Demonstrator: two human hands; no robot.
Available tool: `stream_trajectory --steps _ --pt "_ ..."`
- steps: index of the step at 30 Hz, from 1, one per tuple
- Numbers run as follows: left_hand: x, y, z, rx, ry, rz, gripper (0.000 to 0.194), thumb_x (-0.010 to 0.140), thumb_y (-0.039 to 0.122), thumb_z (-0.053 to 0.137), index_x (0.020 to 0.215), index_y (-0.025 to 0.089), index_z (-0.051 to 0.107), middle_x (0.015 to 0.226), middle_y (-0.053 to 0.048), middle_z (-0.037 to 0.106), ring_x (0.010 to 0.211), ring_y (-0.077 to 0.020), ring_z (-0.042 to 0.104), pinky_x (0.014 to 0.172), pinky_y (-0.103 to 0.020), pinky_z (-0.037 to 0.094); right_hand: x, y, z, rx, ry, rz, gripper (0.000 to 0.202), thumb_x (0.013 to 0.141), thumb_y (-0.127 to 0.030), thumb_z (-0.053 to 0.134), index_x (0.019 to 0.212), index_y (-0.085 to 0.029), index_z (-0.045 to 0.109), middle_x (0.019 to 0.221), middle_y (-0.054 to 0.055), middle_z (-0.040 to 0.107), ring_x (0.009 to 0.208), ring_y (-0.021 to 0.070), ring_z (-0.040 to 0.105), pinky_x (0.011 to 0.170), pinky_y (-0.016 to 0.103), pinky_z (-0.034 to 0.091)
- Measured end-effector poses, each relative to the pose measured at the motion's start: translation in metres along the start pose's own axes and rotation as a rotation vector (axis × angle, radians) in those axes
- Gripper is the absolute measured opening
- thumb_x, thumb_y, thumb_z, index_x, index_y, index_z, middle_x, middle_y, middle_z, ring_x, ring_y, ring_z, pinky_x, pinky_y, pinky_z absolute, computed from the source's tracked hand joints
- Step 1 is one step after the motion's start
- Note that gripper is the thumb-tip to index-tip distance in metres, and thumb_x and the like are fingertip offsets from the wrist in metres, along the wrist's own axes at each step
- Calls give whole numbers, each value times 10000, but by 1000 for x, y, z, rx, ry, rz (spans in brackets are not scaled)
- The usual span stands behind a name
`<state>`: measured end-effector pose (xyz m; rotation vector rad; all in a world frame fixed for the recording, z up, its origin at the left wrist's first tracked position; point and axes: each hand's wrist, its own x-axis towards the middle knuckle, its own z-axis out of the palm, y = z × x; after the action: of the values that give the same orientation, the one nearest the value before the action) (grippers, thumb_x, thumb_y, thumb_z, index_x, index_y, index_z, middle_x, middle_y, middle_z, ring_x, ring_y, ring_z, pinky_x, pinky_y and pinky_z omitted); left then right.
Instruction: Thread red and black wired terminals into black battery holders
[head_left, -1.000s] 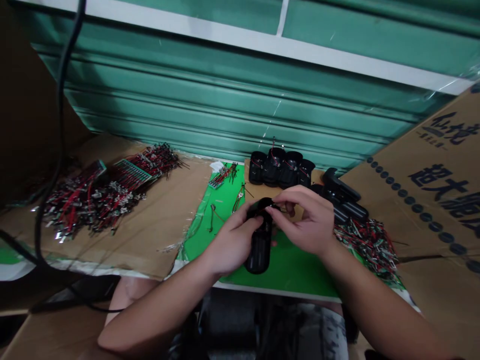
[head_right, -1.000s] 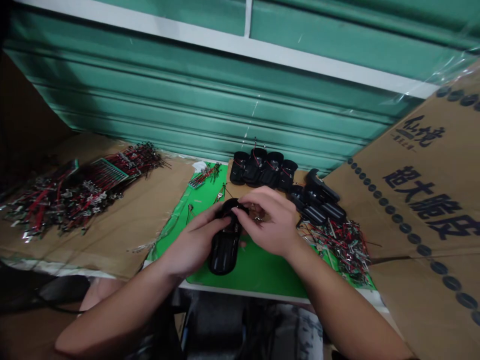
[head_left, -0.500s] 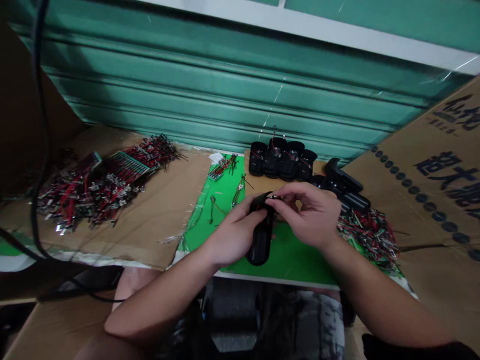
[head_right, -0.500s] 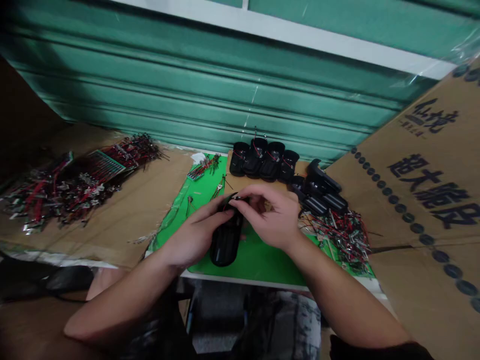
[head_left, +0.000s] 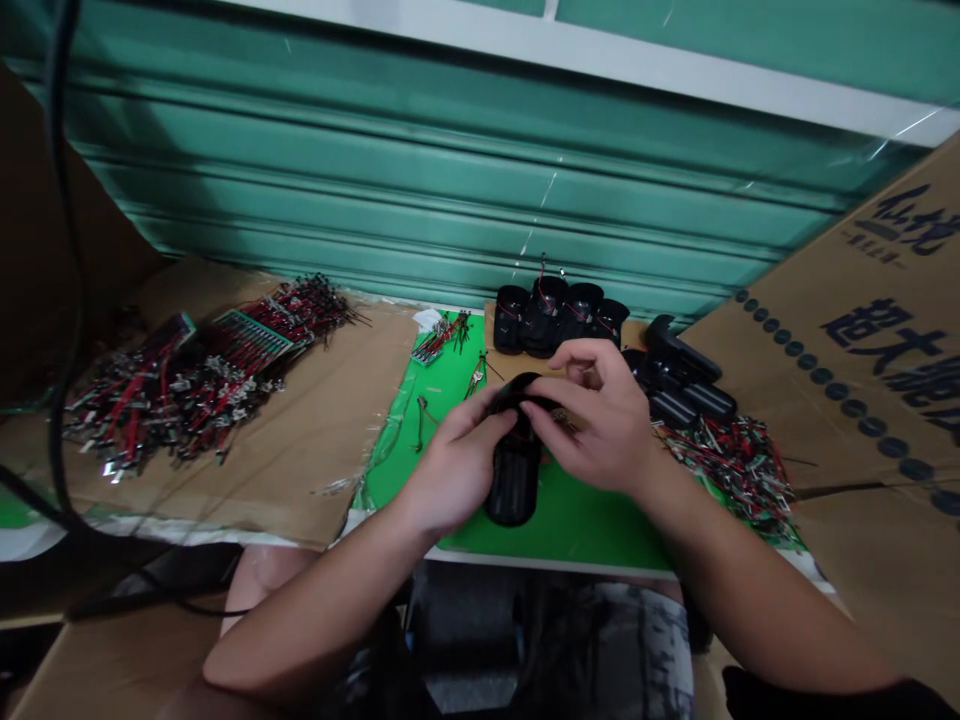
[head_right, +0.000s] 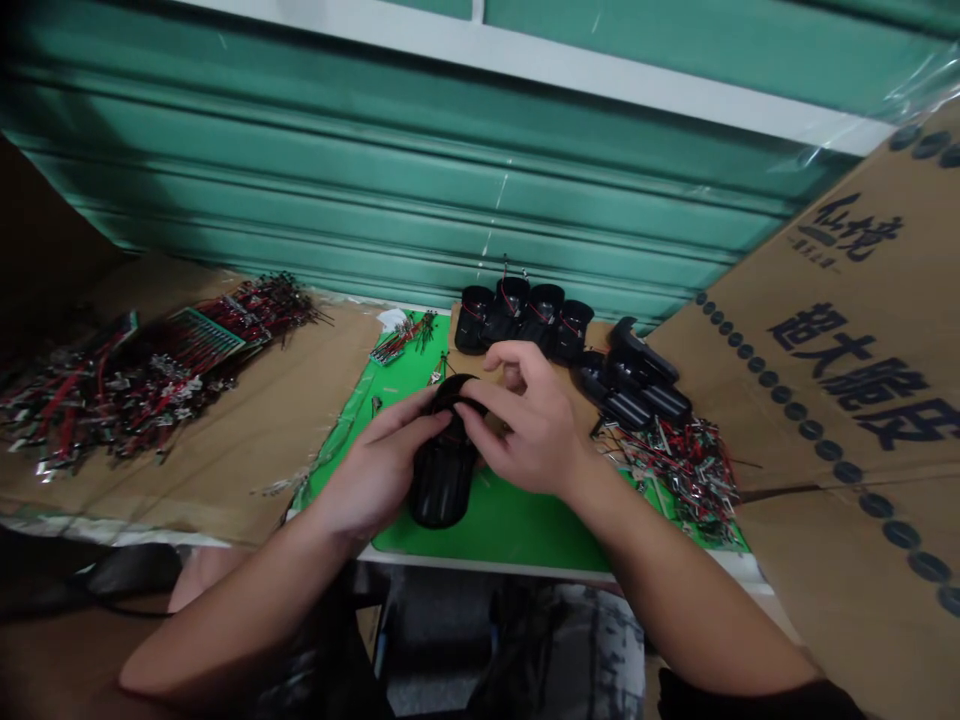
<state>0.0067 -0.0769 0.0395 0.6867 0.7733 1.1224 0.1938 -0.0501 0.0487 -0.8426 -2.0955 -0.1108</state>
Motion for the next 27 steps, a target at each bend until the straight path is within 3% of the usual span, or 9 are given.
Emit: stream_trajectory --steps 3,5,7,10,12,17,22,27 --pt "1 0 -2 9 16 29 321 827 257 820 1139 183 819 1041 -58 809 1033 -239 728 960 -333 555 1 0 -1 62 -77 0 179 969 -221 703 1142 -203 746 1263 163 606 1003 257 665 816 436 612" --pt "2 2 -3 17 9 37 347 837 268 816 1176 193 814 1097 -65 810 1103 -260 724 1021 -360 539 2 -1 -2 124 -155 12 270 982 -318 725 1227 -207 705 1335 174 594 1115 285 671 922 474 616" --pt "2 3 -3 16 27 42 386 836 276 819 1214 204 803 1158 -70 806 1166 -282 714 1063 -388 527 2 -2 -3 195 -256 37 557 919 -522 807 1348 -208 642 1430 191 561 1247 327 651 1017 500 606" --pt "2 4 -2 5 85 60 444 814 269 833 1253 217 788 1245 -72 790 1273 -302 677 1130 -406 495 2 -3 -6 246 -427 98 1072 657 -763 912 1496 -217 531 1566 203 477 1393 399 580 1125 540 563" --pt "1 4 -2 -7 99 69 476 801 274 844 1269 224 780 1294 -74 776 1337 -314 645 1164 -412 471 2 -4 -8 233 -512 147 1208 558 -784 942 1533 -231 493 1620 192 431 1420 416 561 1169 556 533" --pt "-2 4 -4 13 64 28 574 774 312 875 1327 229 745 1402 -96 730 1430 -358 574 1207 -453 433 4 -8 -12 260 -594 243 1209 565 -693 978 1554 -235 456 1652 185 379 1440 394 558 1194 516 519" --pt "-2 6 -4 30 55 33 692 785 341 857 1442 249 661 1511 -105 655 1453 -356 544 1203 -465 418 7 9 -17 219 -519 275 1156 560 -662 988 1525 -264 491 1679 155 346 1515 393 478 1246 514 463" --pt "-3 12 -4 199 33 47 511 799 352 811 1288 226 730 1453 -108 666 1248 -320 630 1041 -432 479 5 75 -33 -97 -112 410 1061 576 -716 966 1447 -264 566 1618 176 395 1487 420 474 1222 597 456"
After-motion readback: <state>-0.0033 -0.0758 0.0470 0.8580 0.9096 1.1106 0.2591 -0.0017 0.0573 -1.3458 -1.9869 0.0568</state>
